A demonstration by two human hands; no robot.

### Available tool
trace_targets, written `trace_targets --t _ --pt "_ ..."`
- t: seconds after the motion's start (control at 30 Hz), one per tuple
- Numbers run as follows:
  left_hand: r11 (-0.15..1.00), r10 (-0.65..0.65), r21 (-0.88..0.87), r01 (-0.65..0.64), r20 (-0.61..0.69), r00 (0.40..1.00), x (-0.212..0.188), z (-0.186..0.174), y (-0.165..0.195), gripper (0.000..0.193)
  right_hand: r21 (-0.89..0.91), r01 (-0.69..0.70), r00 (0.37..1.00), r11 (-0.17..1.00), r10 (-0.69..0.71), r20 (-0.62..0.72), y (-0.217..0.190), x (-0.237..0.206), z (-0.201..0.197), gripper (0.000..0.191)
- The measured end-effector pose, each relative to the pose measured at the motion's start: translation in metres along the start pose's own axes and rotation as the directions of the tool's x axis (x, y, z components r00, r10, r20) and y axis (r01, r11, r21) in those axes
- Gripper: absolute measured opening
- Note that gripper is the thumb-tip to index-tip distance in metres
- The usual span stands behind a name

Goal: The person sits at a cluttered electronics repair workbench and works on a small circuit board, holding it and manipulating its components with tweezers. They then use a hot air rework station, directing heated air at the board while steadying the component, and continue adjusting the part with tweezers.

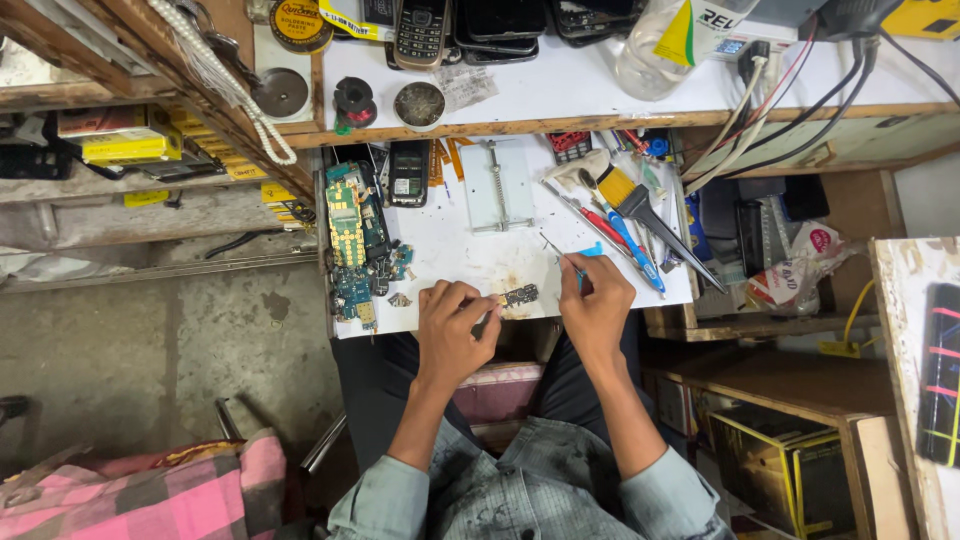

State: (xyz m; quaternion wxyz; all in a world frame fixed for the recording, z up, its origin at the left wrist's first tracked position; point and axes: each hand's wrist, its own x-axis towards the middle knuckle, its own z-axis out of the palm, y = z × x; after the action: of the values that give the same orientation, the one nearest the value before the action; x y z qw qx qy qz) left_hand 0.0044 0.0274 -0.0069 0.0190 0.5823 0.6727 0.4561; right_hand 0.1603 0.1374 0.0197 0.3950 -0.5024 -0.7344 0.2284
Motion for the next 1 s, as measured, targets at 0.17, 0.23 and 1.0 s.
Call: trace_targets --t 0.17,0.23,1.0 --pt "1.0 -0.002 0.0 0.002 0.005 1.0 0.001 -0.001 0.001 0.011 0.025 0.012 1.0 1.0 -0.012 0.005 -0.004 0.006 0.012 0.01" --pt "1.0 -0.005 0.001 0.005 0.007 1.0 0.001 -0.001 0.002 0.011 0.024 0.034 0.999 0.999 -0.034 0.01 -0.004 0.007 0.015 0.011" --pt "1.0 0.0 -0.002 0.0 -0.005 1.0 0.001 0.001 -0.001 0.009 0.025 -0.015 0.998 1.0 0.014 0.069 0.003 -0.018 -0.005 0.01"
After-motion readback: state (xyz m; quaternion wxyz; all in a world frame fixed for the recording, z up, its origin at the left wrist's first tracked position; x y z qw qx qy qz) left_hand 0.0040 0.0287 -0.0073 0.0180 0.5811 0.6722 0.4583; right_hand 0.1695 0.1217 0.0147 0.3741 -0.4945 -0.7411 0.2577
